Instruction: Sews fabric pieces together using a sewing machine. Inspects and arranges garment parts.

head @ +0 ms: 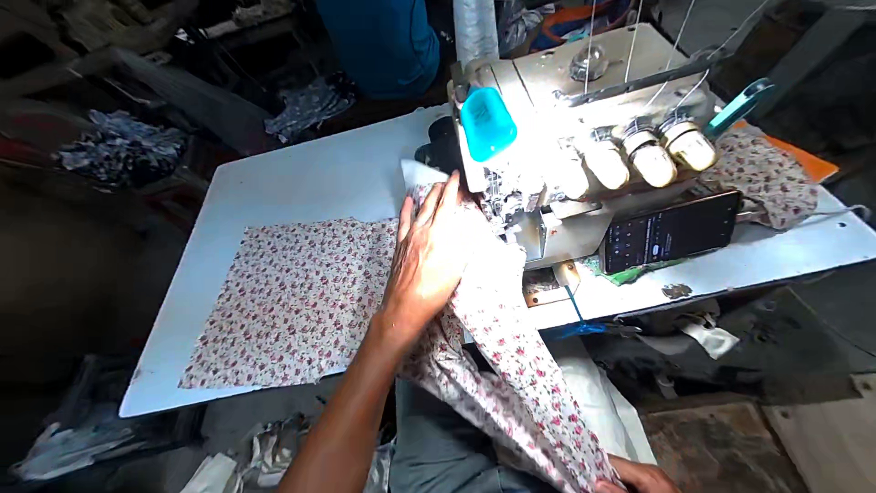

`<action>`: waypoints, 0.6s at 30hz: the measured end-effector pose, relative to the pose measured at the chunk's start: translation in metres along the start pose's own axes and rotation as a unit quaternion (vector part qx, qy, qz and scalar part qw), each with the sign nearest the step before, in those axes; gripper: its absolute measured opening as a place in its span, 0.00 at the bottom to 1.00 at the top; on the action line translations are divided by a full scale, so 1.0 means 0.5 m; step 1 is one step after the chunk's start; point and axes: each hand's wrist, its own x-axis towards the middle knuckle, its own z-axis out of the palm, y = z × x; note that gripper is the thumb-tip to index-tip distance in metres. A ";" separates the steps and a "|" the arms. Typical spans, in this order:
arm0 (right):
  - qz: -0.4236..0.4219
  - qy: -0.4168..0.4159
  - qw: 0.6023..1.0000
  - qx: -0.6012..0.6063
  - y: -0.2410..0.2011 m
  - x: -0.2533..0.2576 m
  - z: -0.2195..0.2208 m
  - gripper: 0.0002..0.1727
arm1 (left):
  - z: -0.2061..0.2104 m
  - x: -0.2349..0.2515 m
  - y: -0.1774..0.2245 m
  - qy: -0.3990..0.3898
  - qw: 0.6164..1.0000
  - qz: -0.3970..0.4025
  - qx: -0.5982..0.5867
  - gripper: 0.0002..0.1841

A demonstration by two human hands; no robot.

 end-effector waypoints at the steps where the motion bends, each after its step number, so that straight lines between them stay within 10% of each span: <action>1: 0.012 0.000 1.000 0.003 0.007 -0.004 0.002 0.17 | 0.010 -0.004 0.005 0.010 1.000 -0.010 0.005 0.34; 18: 0.018 0.221 0.951 -0.215 0.100 0.012 -0.027 0.15 | -0.003 0.058 -0.051 -0.016 0.999 -0.022 -0.042 0.20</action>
